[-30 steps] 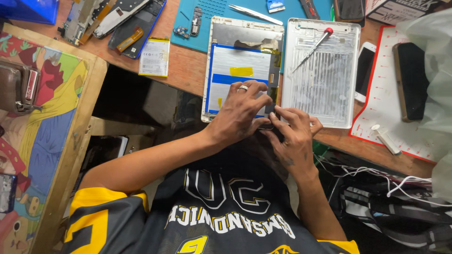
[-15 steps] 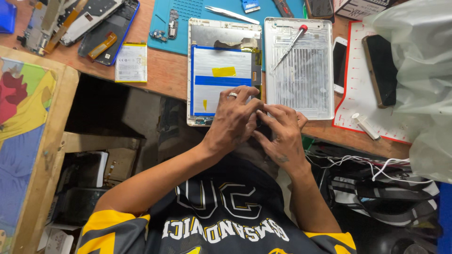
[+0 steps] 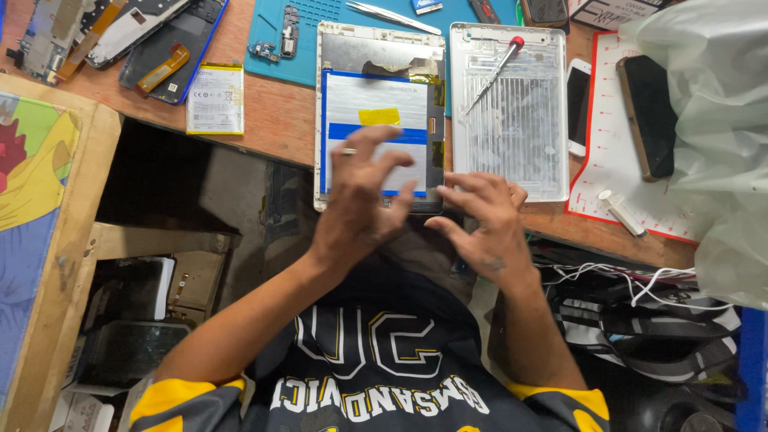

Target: The person disassembles a tablet by removing screws and detaching internal components. They use a screwdriver and tweezers to carefully lift and separate the motherboard and ribbon cables from the device frame.

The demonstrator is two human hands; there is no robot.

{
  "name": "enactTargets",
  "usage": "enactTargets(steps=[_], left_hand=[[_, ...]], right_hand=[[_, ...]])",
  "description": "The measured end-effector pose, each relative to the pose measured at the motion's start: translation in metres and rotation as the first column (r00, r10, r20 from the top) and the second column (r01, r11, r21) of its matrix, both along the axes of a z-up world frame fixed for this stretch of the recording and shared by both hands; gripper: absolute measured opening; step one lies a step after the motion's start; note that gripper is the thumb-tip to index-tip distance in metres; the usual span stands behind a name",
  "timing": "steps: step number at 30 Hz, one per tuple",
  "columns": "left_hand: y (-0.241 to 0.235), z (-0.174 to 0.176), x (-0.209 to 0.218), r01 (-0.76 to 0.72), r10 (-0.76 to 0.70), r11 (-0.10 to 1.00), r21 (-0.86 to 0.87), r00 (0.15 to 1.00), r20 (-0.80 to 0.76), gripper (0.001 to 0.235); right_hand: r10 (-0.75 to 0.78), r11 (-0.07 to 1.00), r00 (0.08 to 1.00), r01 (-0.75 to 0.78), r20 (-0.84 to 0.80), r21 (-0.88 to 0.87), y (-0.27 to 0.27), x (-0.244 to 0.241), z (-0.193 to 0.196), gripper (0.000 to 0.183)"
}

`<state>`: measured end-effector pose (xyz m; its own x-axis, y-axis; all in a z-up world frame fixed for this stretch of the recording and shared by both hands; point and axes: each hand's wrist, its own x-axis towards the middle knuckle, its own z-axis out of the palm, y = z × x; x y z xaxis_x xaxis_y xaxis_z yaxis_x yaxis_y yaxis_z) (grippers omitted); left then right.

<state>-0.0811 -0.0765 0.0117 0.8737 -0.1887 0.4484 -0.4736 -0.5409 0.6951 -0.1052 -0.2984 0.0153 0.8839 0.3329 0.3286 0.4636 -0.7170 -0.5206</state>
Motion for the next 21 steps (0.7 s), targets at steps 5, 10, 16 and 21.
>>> enactTargets(steps=[5, 10, 16, 21], left_hand=[[0.041, 0.042, -0.012, -0.268, 0.259, 0.925, -0.270, 0.963, -0.070, 0.016], [0.063, 0.070, -0.042, -0.191, 0.243, 0.861, -0.471, 0.969, 0.051, 0.016], [0.068, 0.067, -0.049, -0.137, 0.202, 0.832, -0.537, 0.977, 0.064, 0.016], [0.091, 0.079, -0.071, -0.148, 0.221, 0.825, -0.545, 0.973, 0.070, 0.016]], right_hand=[[-0.061, 0.998, 0.994, 0.064, 0.094, -0.021, -0.010, 0.039, 0.025, 0.040], [-0.110, 0.993, 0.985, 0.104, 0.133, 0.051, -0.012, 0.057, 0.026, 0.038], [-0.138, 0.987, 0.987, 0.130, 0.080, 0.100, -0.006, 0.057, 0.014, 0.038], [-0.171, 0.979, 0.984, 0.165, 0.044, 0.122, -0.010, 0.047, 0.016, 0.036]])
